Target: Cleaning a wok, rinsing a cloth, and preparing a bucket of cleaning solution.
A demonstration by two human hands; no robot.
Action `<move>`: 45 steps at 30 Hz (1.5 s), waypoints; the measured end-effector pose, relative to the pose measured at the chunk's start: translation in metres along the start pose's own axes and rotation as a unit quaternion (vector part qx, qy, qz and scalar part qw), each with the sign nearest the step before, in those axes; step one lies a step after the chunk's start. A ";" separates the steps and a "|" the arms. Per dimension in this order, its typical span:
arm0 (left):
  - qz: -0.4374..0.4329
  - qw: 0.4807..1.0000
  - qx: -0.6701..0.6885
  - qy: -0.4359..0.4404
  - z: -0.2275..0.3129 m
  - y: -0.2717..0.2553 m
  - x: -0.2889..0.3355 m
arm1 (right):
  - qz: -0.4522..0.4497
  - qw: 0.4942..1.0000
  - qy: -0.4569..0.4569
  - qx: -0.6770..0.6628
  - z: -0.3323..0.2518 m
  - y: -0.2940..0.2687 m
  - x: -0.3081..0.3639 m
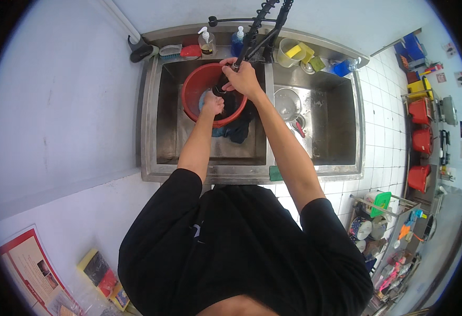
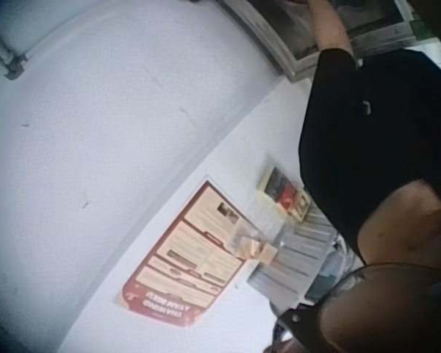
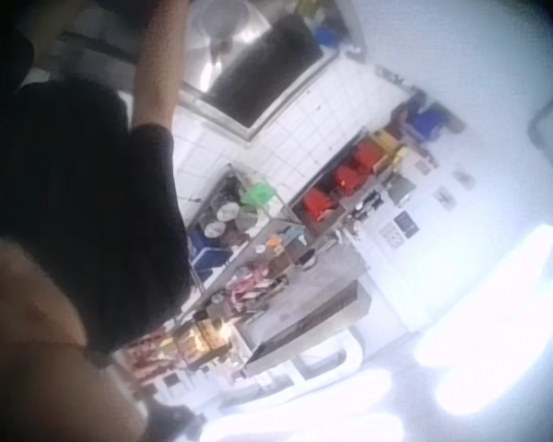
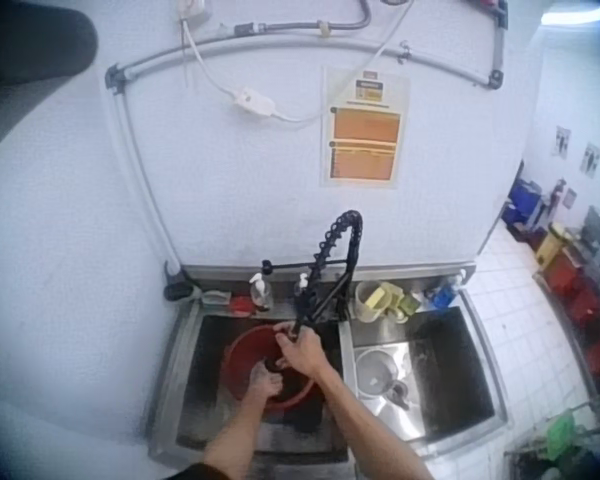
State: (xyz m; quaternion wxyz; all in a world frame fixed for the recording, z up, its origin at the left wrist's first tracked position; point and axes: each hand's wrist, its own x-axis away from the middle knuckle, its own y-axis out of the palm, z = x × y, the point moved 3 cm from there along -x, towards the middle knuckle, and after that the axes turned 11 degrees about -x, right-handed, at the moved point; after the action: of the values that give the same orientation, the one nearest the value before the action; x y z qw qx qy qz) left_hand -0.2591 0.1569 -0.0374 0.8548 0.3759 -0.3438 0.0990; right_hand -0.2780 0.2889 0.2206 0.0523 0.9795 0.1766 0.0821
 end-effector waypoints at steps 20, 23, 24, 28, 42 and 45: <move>-0.018 1.000 0.002 0.014 -0.006 0.042 0.023 | 0.030 0.999 0.001 0.018 0.007 -0.013 -0.001; -0.063 0.995 -0.031 0.072 0.006 0.040 0.026 | 0.020 1.000 -0.001 0.020 0.007 -0.004 -0.001; -0.042 0.998 -0.021 0.049 0.005 0.038 0.021 | 0.021 1.000 -0.001 0.023 0.008 -0.004 -0.002; -0.107 0.992 0.016 0.068 -0.002 0.026 0.005 | 0.023 0.999 0.001 0.029 0.009 -0.006 -0.003; -0.137 0.975 0.012 0.172 0.004 0.020 0.000 | -0.001 1.000 0.005 -0.011 0.008 -0.013 -0.004; -0.133 0.978 0.155 0.044 0.000 0.032 0.012 | -0.015 1.000 0.013 -0.016 0.008 -0.012 0.000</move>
State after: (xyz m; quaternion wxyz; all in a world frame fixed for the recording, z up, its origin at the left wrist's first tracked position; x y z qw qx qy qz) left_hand -0.2641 0.1777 -0.0110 0.8059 0.5416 -0.2333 0.0531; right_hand -0.2809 0.2996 0.2108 0.0667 0.9746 0.1904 0.0969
